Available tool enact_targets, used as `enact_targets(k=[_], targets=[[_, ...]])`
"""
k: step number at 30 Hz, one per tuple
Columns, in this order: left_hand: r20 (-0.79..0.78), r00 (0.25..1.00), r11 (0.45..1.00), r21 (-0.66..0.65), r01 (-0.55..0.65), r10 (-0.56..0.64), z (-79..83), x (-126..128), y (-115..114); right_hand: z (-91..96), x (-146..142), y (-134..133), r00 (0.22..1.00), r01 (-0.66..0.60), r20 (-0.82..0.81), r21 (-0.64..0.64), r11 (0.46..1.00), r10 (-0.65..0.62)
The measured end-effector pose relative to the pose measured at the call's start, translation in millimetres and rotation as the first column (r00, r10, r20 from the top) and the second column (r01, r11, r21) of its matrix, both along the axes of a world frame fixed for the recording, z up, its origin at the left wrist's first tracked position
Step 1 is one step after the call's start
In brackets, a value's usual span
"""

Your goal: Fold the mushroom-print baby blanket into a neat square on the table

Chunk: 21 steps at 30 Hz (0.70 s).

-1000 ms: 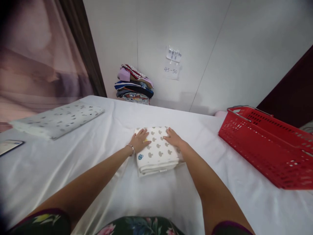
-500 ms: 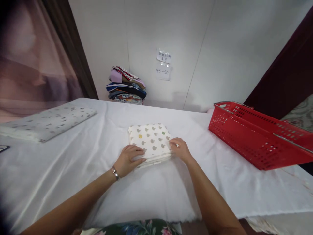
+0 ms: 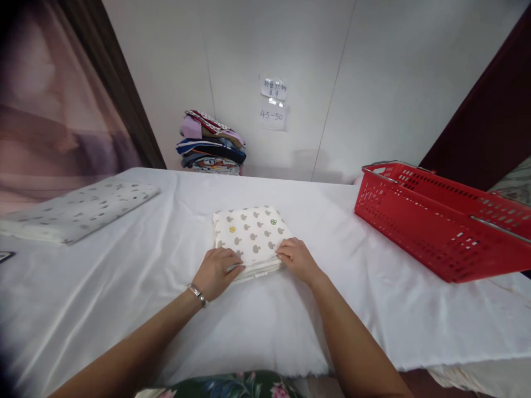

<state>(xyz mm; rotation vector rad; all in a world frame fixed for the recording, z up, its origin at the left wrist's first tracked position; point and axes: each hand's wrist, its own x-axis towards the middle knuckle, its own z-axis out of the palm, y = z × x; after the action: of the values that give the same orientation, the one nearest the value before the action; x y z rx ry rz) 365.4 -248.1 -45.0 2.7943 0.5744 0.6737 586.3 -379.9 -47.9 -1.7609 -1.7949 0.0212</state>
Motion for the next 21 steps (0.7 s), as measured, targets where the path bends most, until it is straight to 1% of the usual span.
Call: enact_targets(k=[3,5,7,10,15,18,21], targets=[[0.031,0.999,1.000,0.018,0.012,-0.013,-1.1,-1.0,-2.0,0.8,-0.7,-1.6,1.000,0.000,0.002,0.038,0.999,0.000],[0.063,0.998,1.000,0.019,0.016,-0.017,-3.3,-2.7,-3.2,1.5,-0.4,-2.8,1.000,-0.010,0.015,0.038,0.999,0.009],[0.075,0.997,1.000,0.015,0.027,-0.028,-5.4,-4.2,-3.9,2.1,0.0,-3.5,0.999,-0.022,0.038,0.012,1.000,0.021],[0.052,0.998,0.999,0.014,0.037,-0.038,-6.5,-5.3,-3.7,3.7,0.1,-4.2,0.997,-0.033,0.072,-0.047,0.998,0.037],[-0.005,0.999,0.999,0.025,0.045,-0.045,-3.2,-3.3,-0.8,8.1,-3.0,-5.1,0.995,-0.017,0.098,-0.134,0.991,0.030],[-0.023,0.998,0.998,0.041,0.057,-0.056,-1.4,-0.8,-0.5,8.1,-6.9,-3.5,0.991,0.010,0.137,-0.156,0.988,0.012],[0.016,0.999,0.999,0.037,0.031,-0.031,-0.6,0.6,-2.3,6.6,-10.0,-0.9,0.982,0.033,0.190,-0.144,0.989,-0.005]])
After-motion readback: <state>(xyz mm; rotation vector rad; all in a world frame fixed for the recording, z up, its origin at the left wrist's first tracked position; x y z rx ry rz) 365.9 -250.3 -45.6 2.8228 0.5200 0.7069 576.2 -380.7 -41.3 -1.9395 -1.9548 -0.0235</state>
